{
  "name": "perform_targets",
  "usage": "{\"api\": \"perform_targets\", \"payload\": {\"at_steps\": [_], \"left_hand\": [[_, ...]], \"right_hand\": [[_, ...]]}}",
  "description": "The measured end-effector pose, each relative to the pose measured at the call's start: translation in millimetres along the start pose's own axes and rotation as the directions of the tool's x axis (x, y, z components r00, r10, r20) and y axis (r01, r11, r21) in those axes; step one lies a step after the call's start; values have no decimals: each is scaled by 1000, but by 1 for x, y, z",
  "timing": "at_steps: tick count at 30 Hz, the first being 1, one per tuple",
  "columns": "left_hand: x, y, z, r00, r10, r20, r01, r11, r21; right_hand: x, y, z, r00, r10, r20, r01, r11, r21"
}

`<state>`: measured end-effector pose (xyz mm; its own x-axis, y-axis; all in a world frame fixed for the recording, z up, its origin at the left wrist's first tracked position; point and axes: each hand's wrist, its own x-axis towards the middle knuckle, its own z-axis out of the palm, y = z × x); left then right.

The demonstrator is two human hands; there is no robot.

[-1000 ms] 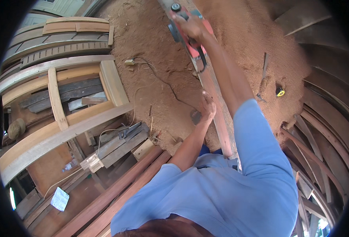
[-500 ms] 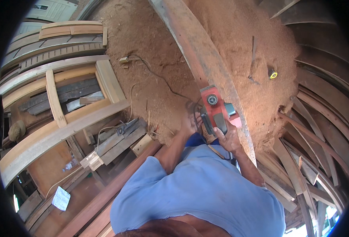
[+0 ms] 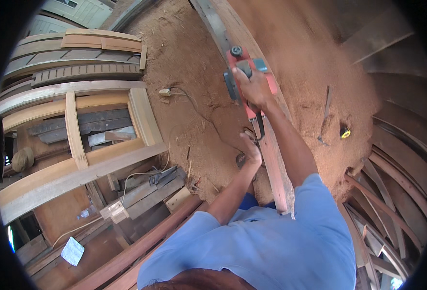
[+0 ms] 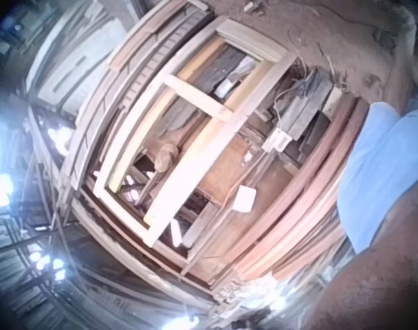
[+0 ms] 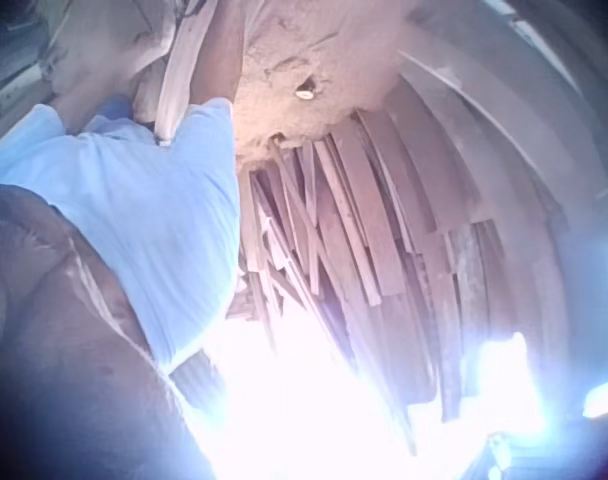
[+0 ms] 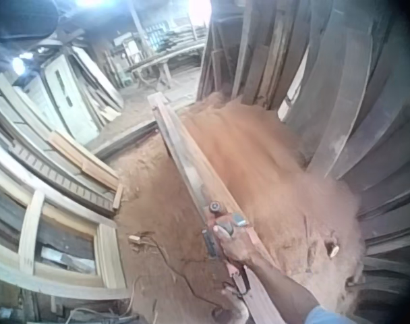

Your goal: The person picks up a wooden plank, inspects it, and uses a handheld electric sander to smooth its surface. The person repeatedly flips the plank and continues sanding different sections.

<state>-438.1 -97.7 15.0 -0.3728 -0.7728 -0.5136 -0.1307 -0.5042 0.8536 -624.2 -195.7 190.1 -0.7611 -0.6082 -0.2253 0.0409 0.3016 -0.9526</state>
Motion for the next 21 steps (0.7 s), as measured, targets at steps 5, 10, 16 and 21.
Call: {"api": "perform_targets", "payload": {"at_steps": [5,10,16,21], "left_hand": [[2,-8,14,985,170,35,-153,755,637],[-6,35,21,960,277,41,-230,700,676],[-10,44,16,977,210,35,-190,782,594],[-12,64,21,997,66,36,-74,758,648]], "right_hand": [[125,-35,27,1000,-4,-12,4,1000,12],[249,-52,42,969,-226,-103,209,966,-150],[282,-98,60,1000,-12,7,11,988,152],[247,-74,31,996,48,72,-42,996,-77]]}}
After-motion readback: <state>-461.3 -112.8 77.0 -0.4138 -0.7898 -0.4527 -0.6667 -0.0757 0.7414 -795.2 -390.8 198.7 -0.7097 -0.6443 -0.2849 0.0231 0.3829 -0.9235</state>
